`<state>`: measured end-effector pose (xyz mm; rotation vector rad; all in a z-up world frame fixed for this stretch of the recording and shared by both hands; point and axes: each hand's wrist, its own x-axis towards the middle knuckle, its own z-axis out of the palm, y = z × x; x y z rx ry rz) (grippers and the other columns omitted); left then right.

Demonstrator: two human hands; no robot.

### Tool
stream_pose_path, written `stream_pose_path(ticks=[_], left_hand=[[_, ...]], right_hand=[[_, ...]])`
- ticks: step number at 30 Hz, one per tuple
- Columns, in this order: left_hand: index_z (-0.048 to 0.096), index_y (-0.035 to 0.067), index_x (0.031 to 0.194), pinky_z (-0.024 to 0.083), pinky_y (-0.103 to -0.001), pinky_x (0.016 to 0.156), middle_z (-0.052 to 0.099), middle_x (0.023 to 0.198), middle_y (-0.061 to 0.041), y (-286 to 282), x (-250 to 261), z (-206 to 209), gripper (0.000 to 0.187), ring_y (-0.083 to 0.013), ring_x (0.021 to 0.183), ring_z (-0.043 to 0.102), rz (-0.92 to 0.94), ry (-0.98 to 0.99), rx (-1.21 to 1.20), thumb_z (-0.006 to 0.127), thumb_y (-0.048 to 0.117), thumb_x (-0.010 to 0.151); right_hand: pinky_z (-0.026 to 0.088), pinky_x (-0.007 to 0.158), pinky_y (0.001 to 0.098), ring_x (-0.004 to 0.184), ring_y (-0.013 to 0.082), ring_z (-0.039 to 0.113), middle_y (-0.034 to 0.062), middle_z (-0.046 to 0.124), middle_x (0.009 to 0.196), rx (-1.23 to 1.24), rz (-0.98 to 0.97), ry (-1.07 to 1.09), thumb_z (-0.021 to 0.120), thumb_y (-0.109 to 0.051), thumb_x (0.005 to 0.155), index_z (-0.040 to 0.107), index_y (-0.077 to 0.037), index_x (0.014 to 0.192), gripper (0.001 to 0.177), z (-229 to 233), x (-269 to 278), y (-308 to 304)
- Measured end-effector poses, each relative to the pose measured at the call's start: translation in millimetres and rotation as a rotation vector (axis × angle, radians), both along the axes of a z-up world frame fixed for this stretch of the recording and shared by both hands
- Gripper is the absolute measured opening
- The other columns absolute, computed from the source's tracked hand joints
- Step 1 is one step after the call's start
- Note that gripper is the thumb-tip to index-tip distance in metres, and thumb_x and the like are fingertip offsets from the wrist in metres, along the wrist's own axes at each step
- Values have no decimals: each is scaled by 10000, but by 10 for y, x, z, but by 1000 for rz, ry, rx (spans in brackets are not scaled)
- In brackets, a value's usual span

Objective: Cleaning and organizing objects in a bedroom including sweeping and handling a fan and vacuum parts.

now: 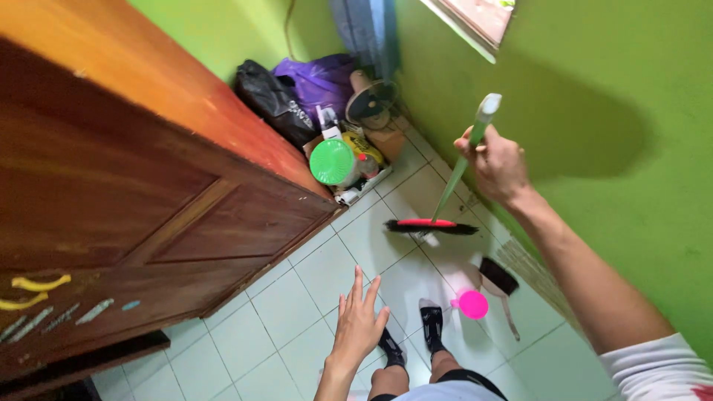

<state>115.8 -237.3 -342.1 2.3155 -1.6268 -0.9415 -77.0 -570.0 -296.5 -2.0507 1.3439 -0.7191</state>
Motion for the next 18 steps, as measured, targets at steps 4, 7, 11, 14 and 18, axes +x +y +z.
stream_pose_path(ticks=[4, 7, 11, 14, 18], left_hand=[[379, 122, 1535, 251, -657, 1152, 79, 1676, -214, 130, 47, -41, 712, -375, 1471, 339, 72, 13, 9, 692, 278, 914], [371, 117, 1539, 243, -661, 1152, 69, 1676, -223, 215, 118, -59, 720, -375, 1471, 333, 135, 25, 1, 692, 276, 914], [369, 108, 1538, 237, -660, 1154, 65, 1678, -221, 293, 271, -13, 705, -376, 1493, 300, 191, -15, 13, 681, 285, 932], [357, 113, 1555, 235, -648, 1160, 58, 1670, -228, 385, 432, 10, 724, -381, 1494, 281, 252, -54, -2, 679, 292, 932], [348, 128, 1557, 219, -633, 1183, 49, 1685, -202, 481, 603, 136, 714, -354, 1488, 295, 370, -55, 53, 667, 307, 944]], right_hand=[[571, 662, 419, 772, 259, 764, 118, 754, 832, 73, 117, -105, 642, -315, 1026, 624, -104, 1113, 229, 65, 466, 76], [570, 685, 426, 800, 270, 769, 108, 764, 878, 106, 217, -112, 627, -311, 1018, 601, -116, 1116, 220, -67, 891, 84], [541, 712, 490, 813, 383, 724, 151, 753, 862, 122, 357, -22, 608, -355, 1045, 552, -118, 1164, 271, -156, 1512, 117], [515, 738, 533, 823, 437, 697, 216, 728, 865, 213, 434, 47, 583, -382, 1069, 521, -115, 1190, 300, -208, 2043, 149], [520, 754, 542, 898, 458, 680, 217, 729, 950, 207, 522, 6, 600, -388, 1025, 544, -138, 1185, 302, -503, 2669, 250]])
